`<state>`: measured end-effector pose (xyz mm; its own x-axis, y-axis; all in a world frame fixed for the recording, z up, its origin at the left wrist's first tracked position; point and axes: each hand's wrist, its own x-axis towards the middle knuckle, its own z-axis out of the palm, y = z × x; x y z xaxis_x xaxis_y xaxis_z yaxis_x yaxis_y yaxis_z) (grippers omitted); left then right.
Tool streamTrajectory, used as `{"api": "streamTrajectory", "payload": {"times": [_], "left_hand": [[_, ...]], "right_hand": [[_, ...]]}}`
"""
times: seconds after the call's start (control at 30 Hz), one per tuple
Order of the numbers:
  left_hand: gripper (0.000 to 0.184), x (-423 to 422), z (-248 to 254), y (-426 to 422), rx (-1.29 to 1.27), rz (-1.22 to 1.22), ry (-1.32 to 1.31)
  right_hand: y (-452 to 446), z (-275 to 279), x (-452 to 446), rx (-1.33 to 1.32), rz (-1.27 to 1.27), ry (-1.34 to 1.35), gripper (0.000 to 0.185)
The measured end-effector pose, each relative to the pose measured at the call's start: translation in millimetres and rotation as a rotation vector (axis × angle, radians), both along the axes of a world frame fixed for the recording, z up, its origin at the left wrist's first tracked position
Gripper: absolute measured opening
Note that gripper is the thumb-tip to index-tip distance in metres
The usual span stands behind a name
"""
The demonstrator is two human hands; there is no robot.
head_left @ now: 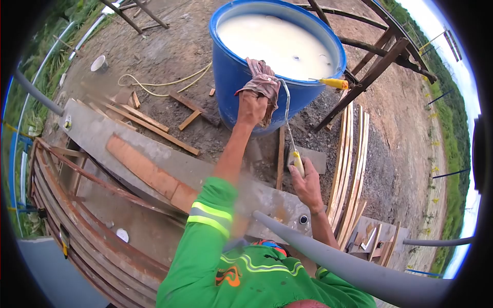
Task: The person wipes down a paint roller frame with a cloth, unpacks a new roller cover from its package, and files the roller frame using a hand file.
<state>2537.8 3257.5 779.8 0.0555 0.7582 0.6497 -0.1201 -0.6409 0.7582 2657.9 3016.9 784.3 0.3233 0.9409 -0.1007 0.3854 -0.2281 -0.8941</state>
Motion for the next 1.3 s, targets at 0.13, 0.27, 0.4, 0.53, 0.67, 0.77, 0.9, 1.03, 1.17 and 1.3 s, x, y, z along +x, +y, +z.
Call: {"api": "streamTrajectory", "payload": {"times": [0.13, 0.27, 0.4, 0.53, 0.67, 0.77, 0.9, 1.03, 1.17, 1.3], "left_hand": [[0.015, 5.4, 5.2, 0.0, -0.004, 0.022, -0.007], [0.018, 9.4, -9.2, 8.9, -0.153, 0.063, -0.155], [0.02, 3.0, -23.1, 31.9, -0.678, -0.249, -0.487], [0.025, -22.9, -16.3, 31.3, -0.727, -0.462, -0.601], [0.031, -31.9, 5.9, 1.4, -0.691, -0.604, -0.655], [0.027, -31.9, 3.5, 3.1, -0.553, -0.628, -0.497], [0.02, -15.2, -16.2, 17.4, -0.267, -0.44, -0.114], [0.01, 0.4, -20.3, 14.3, -0.223, -0.145, -0.045], [0.018, 5.1, -16.3, 11.3, -0.487, -0.258, -0.275], [0.024, 2.2, -7.2, 8.9, -0.804, -0.456, -0.683]], "right_hand": [[-3.9, -18.9, -3.5, 0.013, -0.013, 0.196, 0.023], [4.2, -19.3, -13.9, 0.073, -0.043, 0.011, 0.023], [3.9, -21.0, -14.1, 0.223, -0.028, -0.27, 0.024], [-5.6, -22.2, 2.1, 0.072, -0.098, 0.009, 0.024], [-5.8, -22.8, 12.3, 0.094, -0.083, 0.152, 0.024], [-0.7, -25.5, 14.4, 0.072, -0.055, 0.106, 0.025], [1.9, -25.9, 13.2, 0.016, -0.023, 0.049, 0.026], [2.3, -20.4, 7.4, -0.008, -0.027, -0.013, 0.028], [2.6, -22.2, 7.8, 0.086, -0.025, -0.208, 0.029], [4.6, -30.1, 6.3, 0.208, 0.008, -0.314, 0.028]]}}
